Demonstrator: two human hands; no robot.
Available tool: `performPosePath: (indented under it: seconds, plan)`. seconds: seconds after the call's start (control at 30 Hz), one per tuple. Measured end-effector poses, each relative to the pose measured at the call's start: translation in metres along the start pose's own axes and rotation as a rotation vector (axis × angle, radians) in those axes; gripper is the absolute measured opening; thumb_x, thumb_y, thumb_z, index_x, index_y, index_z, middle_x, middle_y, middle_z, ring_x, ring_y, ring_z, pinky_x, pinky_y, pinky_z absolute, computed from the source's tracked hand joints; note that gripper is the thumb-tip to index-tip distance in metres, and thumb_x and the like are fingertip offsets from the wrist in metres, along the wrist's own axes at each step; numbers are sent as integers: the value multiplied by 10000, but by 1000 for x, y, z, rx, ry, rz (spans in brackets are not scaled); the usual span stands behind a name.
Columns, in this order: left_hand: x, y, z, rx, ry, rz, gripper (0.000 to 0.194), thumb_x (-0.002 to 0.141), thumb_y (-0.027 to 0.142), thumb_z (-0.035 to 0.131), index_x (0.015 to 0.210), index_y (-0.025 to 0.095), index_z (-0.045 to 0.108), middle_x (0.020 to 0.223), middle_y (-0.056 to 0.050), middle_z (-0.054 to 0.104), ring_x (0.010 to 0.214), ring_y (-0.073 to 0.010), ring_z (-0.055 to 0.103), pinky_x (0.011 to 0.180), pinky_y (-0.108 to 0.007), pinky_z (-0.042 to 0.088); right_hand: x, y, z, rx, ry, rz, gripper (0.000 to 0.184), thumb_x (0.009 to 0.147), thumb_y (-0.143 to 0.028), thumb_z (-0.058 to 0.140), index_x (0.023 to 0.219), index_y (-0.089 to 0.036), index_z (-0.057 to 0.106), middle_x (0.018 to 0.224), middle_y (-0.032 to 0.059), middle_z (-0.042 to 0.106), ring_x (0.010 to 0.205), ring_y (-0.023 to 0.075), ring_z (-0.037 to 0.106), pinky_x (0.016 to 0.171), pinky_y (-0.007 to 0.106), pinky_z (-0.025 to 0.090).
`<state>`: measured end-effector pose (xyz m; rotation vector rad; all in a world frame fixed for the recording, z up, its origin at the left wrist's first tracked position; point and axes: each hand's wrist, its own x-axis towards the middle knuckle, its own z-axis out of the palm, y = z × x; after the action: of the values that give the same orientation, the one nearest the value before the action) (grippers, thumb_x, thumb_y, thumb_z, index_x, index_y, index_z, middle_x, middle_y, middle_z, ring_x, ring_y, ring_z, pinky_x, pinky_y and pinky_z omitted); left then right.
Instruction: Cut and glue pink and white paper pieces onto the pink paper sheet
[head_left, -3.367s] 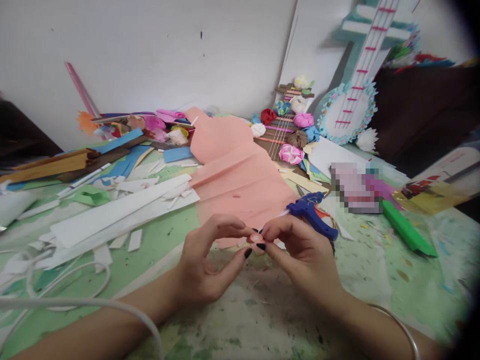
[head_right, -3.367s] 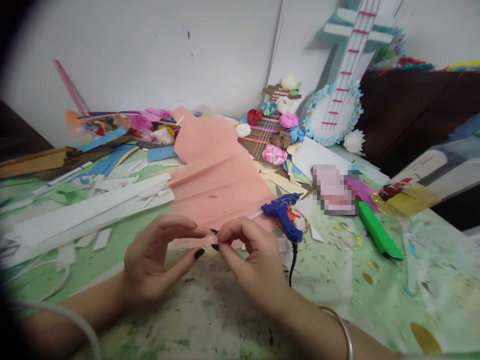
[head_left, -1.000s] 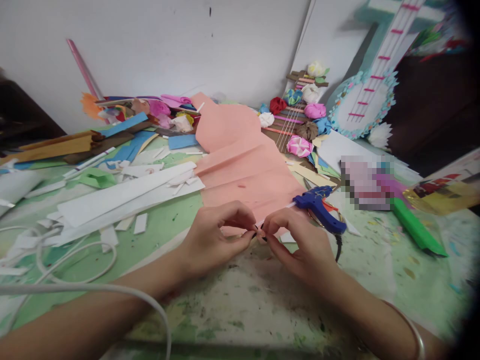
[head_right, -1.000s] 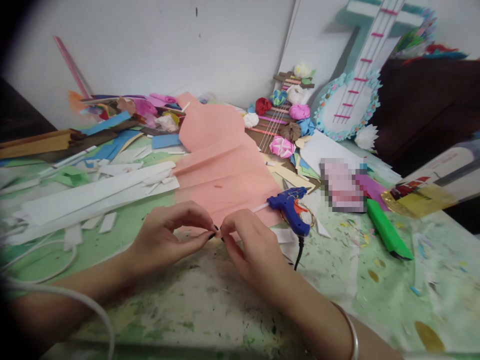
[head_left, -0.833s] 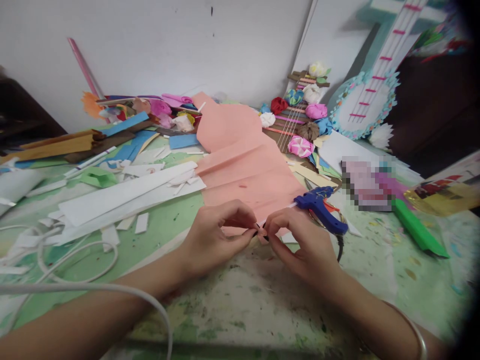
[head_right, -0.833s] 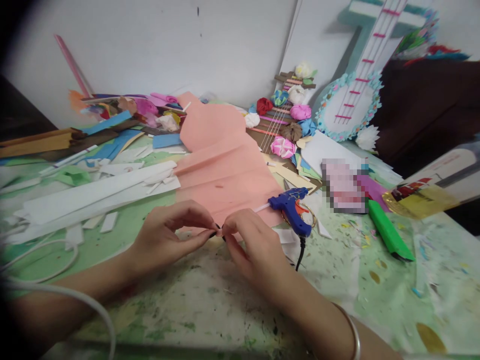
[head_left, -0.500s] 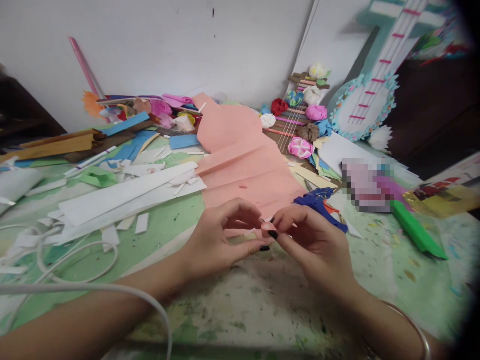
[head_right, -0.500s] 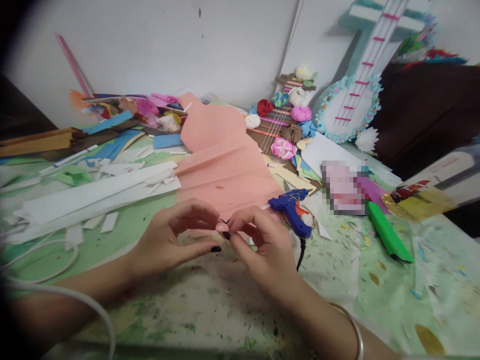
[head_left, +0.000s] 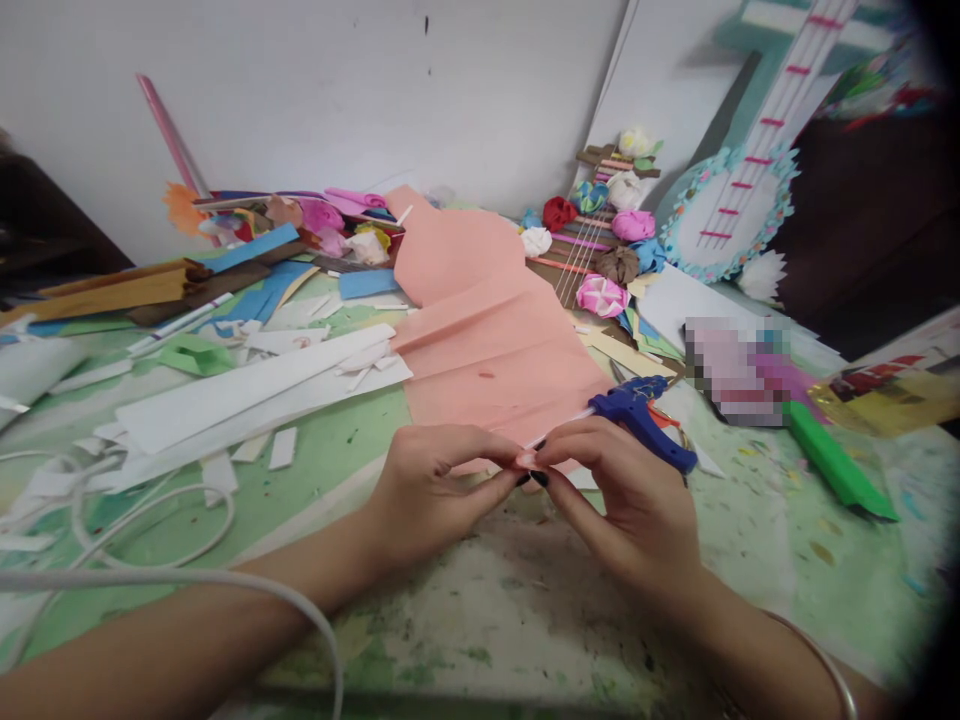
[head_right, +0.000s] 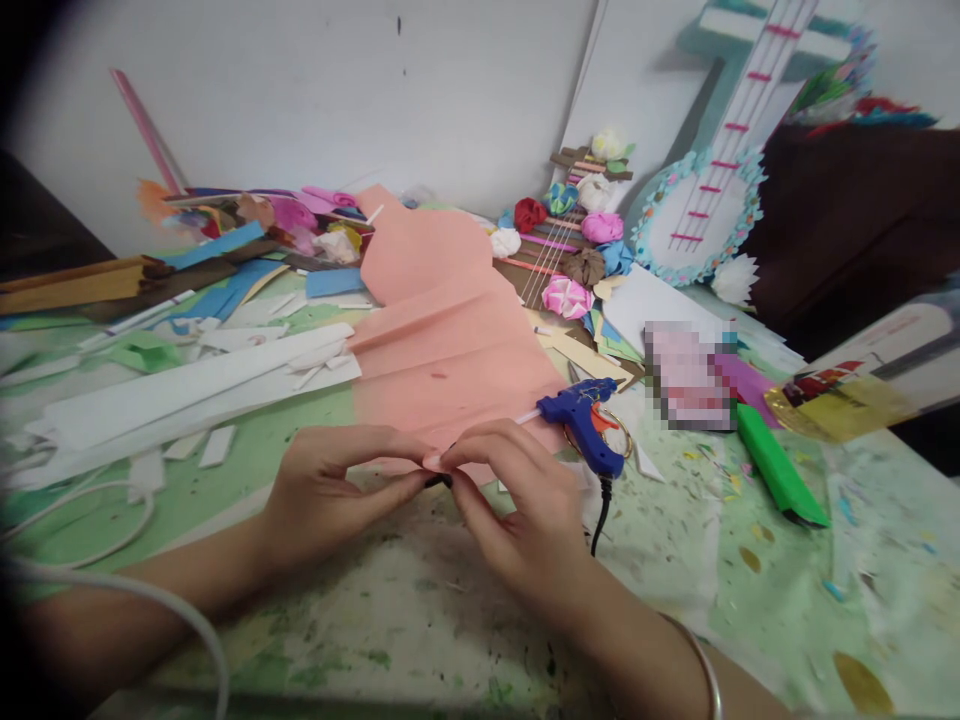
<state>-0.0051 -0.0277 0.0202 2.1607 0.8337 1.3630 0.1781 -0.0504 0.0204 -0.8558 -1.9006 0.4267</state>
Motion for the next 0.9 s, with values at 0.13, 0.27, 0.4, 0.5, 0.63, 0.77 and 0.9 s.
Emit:
performPosePath:
  seconds: [0.13,0.27,0.4,0.5,0.63,0.77,0.9]
  plan:
    - [-1,-2,0,23,-33,63,119,762,65,671,848,134,716,771,-22,759,689,-85,705,686,-120,531,3,-2,-1,-21,12,-7,225,801,8,556,910,-165,650,856,55,641,827,150,601,723,287,486]
    - [-1,-3,-1,37,-35,90,121,770,68,657,849,142,712,780,-26,759,684,-93,705,683,-136,535,2,-2,-3,11,-7,33,232,795,-9,556,906,-182,665,861,56,645,818,164,610,708,303,492]
    - [1,-1,-2,34,-53,45,131,787,90,634,854,162,719,787,-33,760,691,-122,711,661,-175,551,-1,-1,-5,137,-1,182,182,814,-81,571,929,-207,635,864,45,662,815,174,630,719,323,510]
    - [3,0,-2,0,-71,5,127,794,111,632,854,168,728,799,-42,761,703,-136,711,659,-196,556,0,0,-6,250,30,287,136,825,-118,576,918,-206,624,849,41,662,802,167,645,723,312,532]
    - [3,0,-2,-43,-99,-39,130,791,113,642,864,169,734,787,-39,756,670,-124,696,634,-185,548,4,1,-5,345,30,368,73,812,-150,616,867,-198,626,830,37,657,768,148,646,707,285,544]
    - [3,-1,-2,-79,-128,-61,129,793,122,653,882,172,732,772,-32,747,656,-111,679,617,-174,537,5,2,-4,392,40,402,70,783,-155,647,831,-198,620,810,27,646,744,139,639,677,271,543]
    - [3,-2,-1,-126,-141,-72,126,797,106,646,871,165,730,774,-36,745,669,-110,678,637,-173,540,6,1,-3,398,28,394,72,786,-165,642,848,-194,618,802,28,645,738,136,640,647,256,543]
